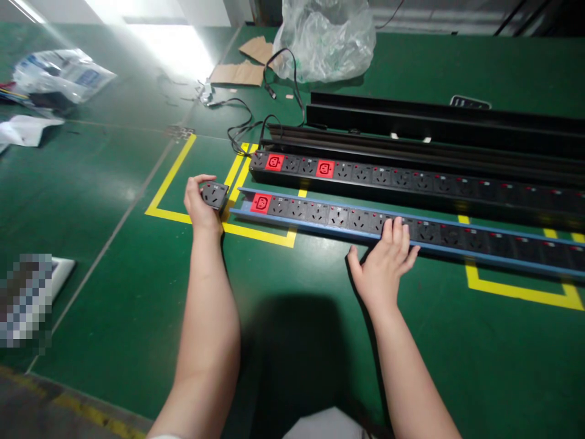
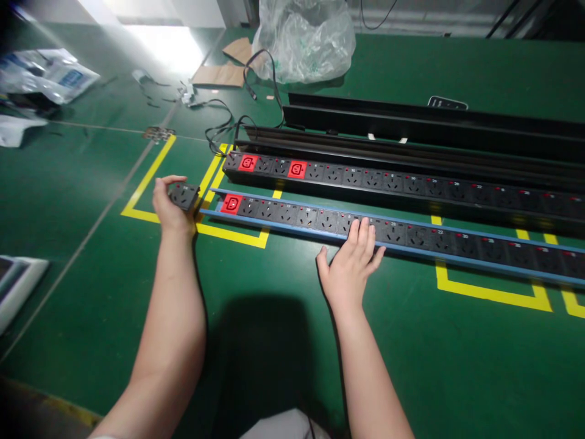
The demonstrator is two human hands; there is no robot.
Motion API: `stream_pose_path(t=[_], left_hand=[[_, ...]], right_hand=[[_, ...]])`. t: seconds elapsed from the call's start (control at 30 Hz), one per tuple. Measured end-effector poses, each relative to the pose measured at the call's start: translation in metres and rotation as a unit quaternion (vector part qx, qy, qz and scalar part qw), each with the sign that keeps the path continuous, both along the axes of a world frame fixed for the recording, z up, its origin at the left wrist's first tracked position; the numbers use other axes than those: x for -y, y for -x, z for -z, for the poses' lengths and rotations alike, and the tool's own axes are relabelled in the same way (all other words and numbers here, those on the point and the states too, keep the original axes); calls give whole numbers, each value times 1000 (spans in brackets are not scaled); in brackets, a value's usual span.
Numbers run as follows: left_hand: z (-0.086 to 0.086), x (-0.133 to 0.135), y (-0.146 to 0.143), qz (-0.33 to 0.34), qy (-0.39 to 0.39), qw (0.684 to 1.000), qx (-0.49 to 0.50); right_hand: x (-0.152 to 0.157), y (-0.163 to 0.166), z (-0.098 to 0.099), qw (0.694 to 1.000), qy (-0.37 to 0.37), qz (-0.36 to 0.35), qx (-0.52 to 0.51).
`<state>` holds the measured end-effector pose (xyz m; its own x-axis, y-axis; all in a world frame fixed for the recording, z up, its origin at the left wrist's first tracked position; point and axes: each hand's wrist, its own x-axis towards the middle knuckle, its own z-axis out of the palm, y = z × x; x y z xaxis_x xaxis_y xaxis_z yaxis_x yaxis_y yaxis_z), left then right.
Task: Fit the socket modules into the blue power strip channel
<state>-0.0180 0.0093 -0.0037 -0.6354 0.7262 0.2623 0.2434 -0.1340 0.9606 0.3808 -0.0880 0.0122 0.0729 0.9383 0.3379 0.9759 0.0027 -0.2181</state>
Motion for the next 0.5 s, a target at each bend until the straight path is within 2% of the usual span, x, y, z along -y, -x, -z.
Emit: stream_pose_path(t=[0.1,0.27,0.5], left_hand=[[-1,0,-6,-56,-25,998,-19],[-5,2,-14,-61,-4,997,-42],[-9,3,-19,-41,31,997,-55]], right_hand=[[-1,-3,3,1000,-3,-2,1],[-2,-8,9,1000,0,-13,4],[0,1,-1,1000,10,4,-9]])
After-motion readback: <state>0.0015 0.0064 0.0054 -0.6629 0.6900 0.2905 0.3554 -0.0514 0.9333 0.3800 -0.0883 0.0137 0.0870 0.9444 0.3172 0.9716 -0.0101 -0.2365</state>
